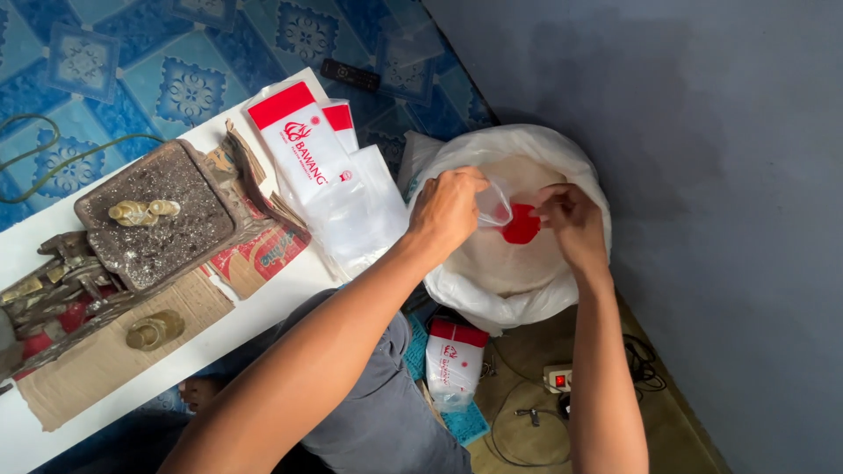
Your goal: Scooping white powder from a large sack into small plastic bags using a cup, weighing each bag on a scale, and placing them into a storage tub.
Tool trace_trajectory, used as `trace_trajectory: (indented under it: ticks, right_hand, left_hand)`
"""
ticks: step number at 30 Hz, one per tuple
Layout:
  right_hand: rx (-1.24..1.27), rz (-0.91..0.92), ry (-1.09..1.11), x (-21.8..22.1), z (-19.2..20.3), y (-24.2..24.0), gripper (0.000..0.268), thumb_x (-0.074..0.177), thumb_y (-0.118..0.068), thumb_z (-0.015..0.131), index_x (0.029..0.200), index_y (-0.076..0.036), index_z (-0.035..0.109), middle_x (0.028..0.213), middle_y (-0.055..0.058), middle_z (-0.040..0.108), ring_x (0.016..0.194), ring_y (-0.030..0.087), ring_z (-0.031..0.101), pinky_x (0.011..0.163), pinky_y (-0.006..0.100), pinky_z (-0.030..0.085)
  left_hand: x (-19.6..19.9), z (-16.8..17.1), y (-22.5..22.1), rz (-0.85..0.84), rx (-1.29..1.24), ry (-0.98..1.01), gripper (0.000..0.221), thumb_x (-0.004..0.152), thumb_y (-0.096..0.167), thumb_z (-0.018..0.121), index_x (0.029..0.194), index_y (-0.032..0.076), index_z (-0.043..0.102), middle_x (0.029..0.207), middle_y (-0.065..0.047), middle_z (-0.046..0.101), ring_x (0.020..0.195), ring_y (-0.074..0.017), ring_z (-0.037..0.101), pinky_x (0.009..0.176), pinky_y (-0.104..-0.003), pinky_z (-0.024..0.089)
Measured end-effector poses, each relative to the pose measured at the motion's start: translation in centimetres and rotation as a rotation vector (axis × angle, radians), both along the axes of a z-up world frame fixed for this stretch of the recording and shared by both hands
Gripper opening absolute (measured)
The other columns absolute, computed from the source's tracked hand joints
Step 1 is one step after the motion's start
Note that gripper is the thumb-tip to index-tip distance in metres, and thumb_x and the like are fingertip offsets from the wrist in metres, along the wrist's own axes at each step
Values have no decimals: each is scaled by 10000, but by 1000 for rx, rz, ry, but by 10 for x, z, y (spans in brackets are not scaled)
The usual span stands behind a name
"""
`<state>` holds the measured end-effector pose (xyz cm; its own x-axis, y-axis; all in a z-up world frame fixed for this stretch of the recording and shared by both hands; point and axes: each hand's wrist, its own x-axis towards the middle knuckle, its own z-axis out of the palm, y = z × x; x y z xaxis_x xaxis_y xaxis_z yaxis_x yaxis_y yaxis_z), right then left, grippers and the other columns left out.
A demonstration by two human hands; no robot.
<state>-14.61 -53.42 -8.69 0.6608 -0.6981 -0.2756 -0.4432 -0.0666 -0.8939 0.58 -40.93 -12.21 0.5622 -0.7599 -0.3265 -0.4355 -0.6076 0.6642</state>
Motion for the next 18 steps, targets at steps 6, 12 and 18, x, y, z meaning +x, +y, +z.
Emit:
trace_trajectory:
  ticks: [6, 12, 18]
  right_hand:
    - [-77, 172, 500, -35, -143, -35, 508, 1010, -416, 488, 1383, -72, 488, 1351, 228, 513, 1137, 333, 596, 916, 442, 523]
    - [74, 156, 410, -14, -108, 1, 456, 870, -308, 699, 1257, -155, 512, 1437, 182, 450, 1070, 277, 632, 878, 388, 544]
    - [-66, 180, 434, -3, -96, 5, 624, 793, -368, 769, 1325, -209, 486, 1261, 151, 555, 1010, 274, 643, 808, 353, 560]
  left_hand:
    - [10, 22, 7, 4, -20, 42, 382, 834, 14, 633, 1194, 126, 694, 1193, -20, 695, 1034, -353, 686, 923, -518, 539]
    - [9, 21, 7, -15, -45, 45, 389, 844, -10, 596, 1205, 100, 688, 1233, -57, 675, 1049, -369, 678, 918, -518, 542]
    - [7, 40, 13, -32, -86, 60, 350, 851, 20, 597, 1186, 59, 688, 1236, -77, 674, 1045, -372, 678, 879, -505, 564]
